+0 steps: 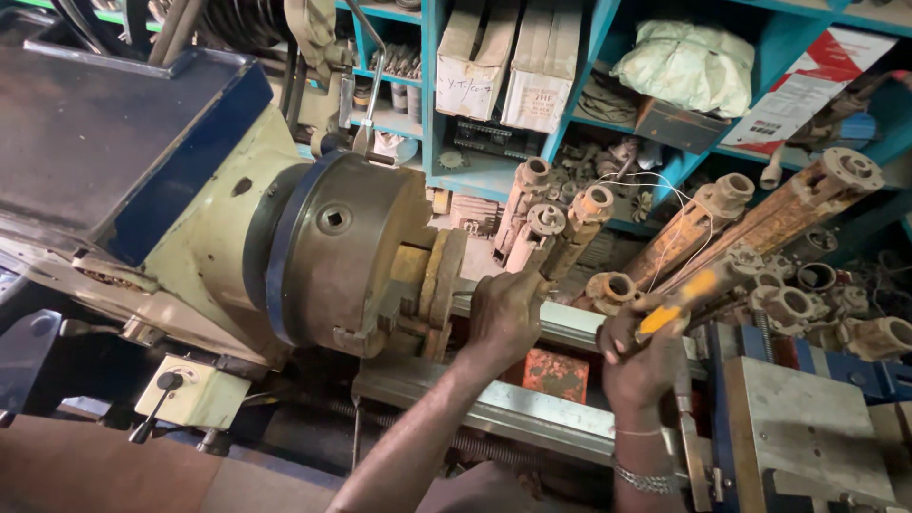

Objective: The person operates a metal lathe, using a yellow-handled tool to adjust the chuck and workpiece while the machine is running. The person repeatedly repositions the tool and adjusts the chuck jaws to secure the workpiece.

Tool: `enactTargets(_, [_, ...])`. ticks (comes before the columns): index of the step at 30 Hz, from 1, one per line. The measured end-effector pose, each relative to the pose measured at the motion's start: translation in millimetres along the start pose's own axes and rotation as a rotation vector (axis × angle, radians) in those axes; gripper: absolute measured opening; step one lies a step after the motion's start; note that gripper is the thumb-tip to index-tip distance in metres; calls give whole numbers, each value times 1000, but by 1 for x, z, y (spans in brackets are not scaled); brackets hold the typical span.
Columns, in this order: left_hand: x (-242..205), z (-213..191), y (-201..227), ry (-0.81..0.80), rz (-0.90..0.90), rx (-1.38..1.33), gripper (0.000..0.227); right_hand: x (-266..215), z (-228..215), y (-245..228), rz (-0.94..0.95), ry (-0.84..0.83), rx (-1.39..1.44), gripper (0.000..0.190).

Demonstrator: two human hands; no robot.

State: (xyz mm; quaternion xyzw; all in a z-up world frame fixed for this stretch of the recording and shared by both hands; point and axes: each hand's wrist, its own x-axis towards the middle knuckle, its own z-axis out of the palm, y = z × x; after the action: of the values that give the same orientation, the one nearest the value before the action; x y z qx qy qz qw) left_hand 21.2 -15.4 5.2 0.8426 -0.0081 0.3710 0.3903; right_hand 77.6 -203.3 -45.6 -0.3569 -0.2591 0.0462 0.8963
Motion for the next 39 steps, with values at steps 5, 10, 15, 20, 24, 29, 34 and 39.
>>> enactTargets(5, [1, 6, -4, -31, -65, 35, 6, 14, 5, -7, -263, -429, -1335, 41])
enactTargets(10, [2, 8, -6, -21, -86, 32, 15, 22, 3, -6, 13, -42, 51, 41])
enactTargets(15, [5, 8, -5, -18, -106, 1, 12, 27, -6, 0, -195, -380, -1299, 37])
enactTargets(20, [2, 9, -7, 73, -16, 30, 17, 26, -23, 9, -528, -317, -1435, 25])
enactTargets(24, [3, 11, -6, 83, -19, 23, 14, 23, -35, 18, -611, -378, -1537, 27])
enactTargets(29, [-1, 10, -10, 71, 0, 2, 17, 22, -32, 26, -66, 19, 130, 36])
enactTargets(34, [-3, 11, -12, 77, 1, -27, 21, 21, -24, 18, -237, -182, -1427, 33])
enactTargets(39, [-4, 13, -13, 122, 47, -17, 12, 11, -19, 16, -53, 244, -144, 29])
